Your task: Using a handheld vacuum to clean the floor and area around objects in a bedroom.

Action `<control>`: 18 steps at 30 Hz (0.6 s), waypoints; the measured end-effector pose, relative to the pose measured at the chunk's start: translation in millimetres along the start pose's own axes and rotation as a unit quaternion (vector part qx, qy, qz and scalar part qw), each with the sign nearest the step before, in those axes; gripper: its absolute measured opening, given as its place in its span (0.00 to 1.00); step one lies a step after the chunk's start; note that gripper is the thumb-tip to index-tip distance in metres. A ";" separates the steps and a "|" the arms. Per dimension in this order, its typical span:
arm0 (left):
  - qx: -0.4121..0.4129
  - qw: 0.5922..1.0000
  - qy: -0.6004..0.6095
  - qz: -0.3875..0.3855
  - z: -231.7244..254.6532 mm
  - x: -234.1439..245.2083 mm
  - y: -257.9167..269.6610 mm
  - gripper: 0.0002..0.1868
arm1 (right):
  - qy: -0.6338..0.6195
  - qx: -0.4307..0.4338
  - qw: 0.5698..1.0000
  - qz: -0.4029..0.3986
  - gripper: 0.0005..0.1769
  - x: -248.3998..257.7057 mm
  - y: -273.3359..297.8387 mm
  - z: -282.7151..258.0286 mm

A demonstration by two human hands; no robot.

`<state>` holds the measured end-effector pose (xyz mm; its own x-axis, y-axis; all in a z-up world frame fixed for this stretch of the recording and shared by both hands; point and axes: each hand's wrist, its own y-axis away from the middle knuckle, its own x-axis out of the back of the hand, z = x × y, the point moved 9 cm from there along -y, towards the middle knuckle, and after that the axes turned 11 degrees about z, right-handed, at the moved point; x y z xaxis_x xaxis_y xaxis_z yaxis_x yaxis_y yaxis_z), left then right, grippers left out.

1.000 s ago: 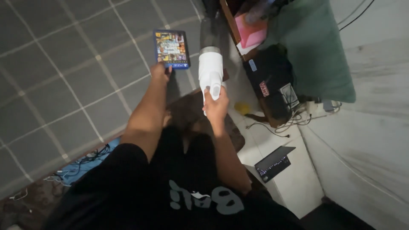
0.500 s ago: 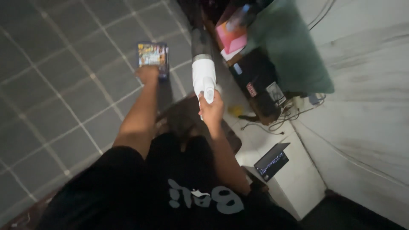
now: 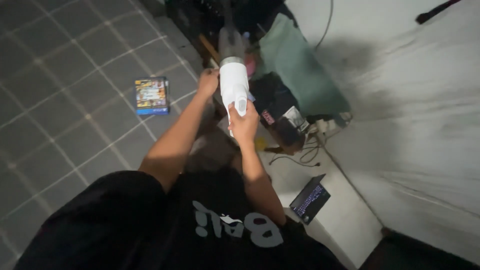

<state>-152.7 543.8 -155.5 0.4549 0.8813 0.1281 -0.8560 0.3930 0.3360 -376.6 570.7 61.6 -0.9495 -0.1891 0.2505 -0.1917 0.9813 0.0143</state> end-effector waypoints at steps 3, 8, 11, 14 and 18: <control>-0.001 0.997 0.073 -0.030 22.5 -55.9 3.6 0.20 | -0.018 0.010 1.000 -0.004 0.10 26.0 -38.0 9.4; 0.016 0.988 0.140 -0.060 54.9 -137.6 28.4 0.19 | 0.021 0.045 0.999 -0.006 0.11 84.2 -100.0 2.3; 0.040 0.990 0.124 -0.062 81.7 -176.0 44.4 0.19 | -0.015 0.025 0.999 -0.013 0.11 111.0 -136.7 11.7; 0.035 0.996 0.067 -0.042 57.1 -210.7 29.4 0.22 | -0.022 0.028 0.999 0.004 0.13 131.9 -161.0 12.8; -0.100 0.988 0.112 -0.042 72.2 -252.9 4.7 0.26 | 0.003 0.040 0.999 0.014 0.12 153.1 -191.5 -7.7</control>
<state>-254.0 303.8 -119.0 0.4799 0.8703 -0.1103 -0.8591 0.4917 0.1421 -483.3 354.1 104.7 -0.9533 -0.1619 0.2550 -0.1852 0.9802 -0.0700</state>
